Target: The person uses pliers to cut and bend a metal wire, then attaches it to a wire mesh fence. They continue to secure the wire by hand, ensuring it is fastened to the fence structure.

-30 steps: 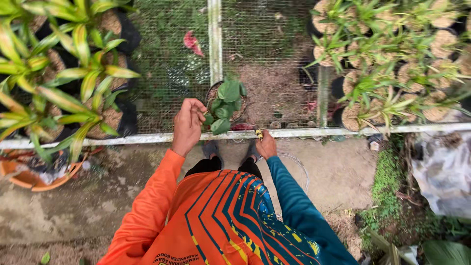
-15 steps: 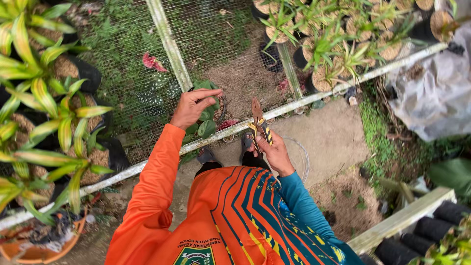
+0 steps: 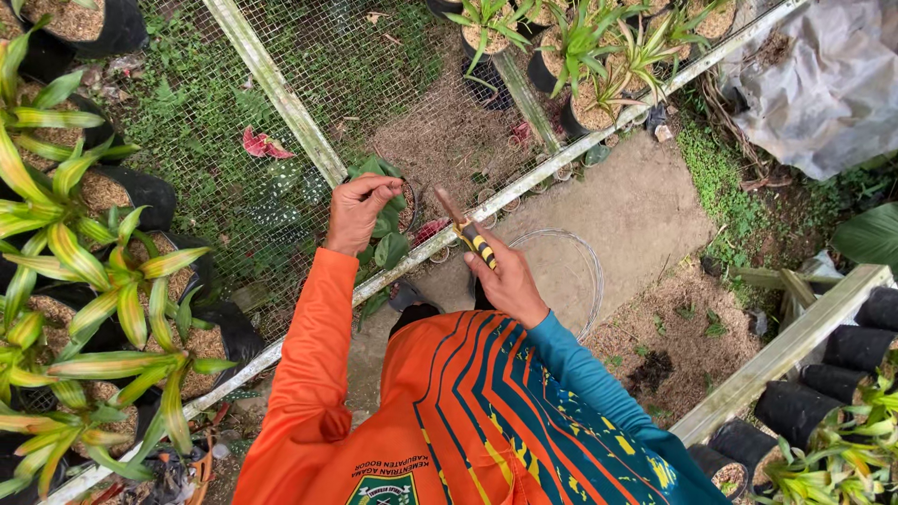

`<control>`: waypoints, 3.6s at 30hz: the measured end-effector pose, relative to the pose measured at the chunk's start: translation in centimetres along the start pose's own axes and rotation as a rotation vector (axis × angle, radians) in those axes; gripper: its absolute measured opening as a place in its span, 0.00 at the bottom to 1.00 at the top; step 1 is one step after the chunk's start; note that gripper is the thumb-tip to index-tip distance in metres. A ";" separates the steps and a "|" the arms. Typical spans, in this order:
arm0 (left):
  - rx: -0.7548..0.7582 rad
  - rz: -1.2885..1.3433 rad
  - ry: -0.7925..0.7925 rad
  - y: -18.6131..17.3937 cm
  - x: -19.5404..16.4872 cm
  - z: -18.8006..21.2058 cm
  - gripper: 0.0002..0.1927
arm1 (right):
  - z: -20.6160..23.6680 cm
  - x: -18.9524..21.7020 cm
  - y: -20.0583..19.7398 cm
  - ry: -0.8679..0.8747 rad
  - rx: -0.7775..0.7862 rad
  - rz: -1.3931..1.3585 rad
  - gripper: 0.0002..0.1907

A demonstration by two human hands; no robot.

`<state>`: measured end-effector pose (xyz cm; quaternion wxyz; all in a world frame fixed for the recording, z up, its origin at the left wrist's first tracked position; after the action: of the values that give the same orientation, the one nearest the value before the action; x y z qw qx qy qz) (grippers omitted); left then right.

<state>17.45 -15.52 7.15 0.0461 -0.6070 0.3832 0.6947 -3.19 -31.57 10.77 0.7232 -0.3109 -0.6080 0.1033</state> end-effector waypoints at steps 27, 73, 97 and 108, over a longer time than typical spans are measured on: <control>-0.105 0.214 0.089 1.4 1.4 0.6 0.06 | -2.8 6.8 -0.8 -0.466 -0.220 0.832 0.39; -1.053 0.466 -0.415 6.8 15.2 25.0 0.22 | -15.0 -12.6 1.8 -0.509 0.284 0.971 0.31; -0.741 -0.384 0.104 2.0 -4.4 4.2 0.11 | -15.9 8.0 5.6 -0.497 0.457 -0.427 0.09; -0.668 -0.249 0.030 0.7 -3.6 3.7 0.11 | -15.4 8.0 5.3 -0.413 0.387 -0.324 0.08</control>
<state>14.99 -12.41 10.54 -0.0763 -0.6407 0.0588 0.7617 14.48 -28.14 13.21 0.6374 -0.0395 -0.7524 0.1615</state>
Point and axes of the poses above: each hand's wrist, its own z-axis away from the middle knuckle, its own y-axis out of the palm, x = y × z, the point moved 5 cm from there along -z, towards the middle knuckle, and after that the axes turned 4 degrees about z, right-handed, at the moved point
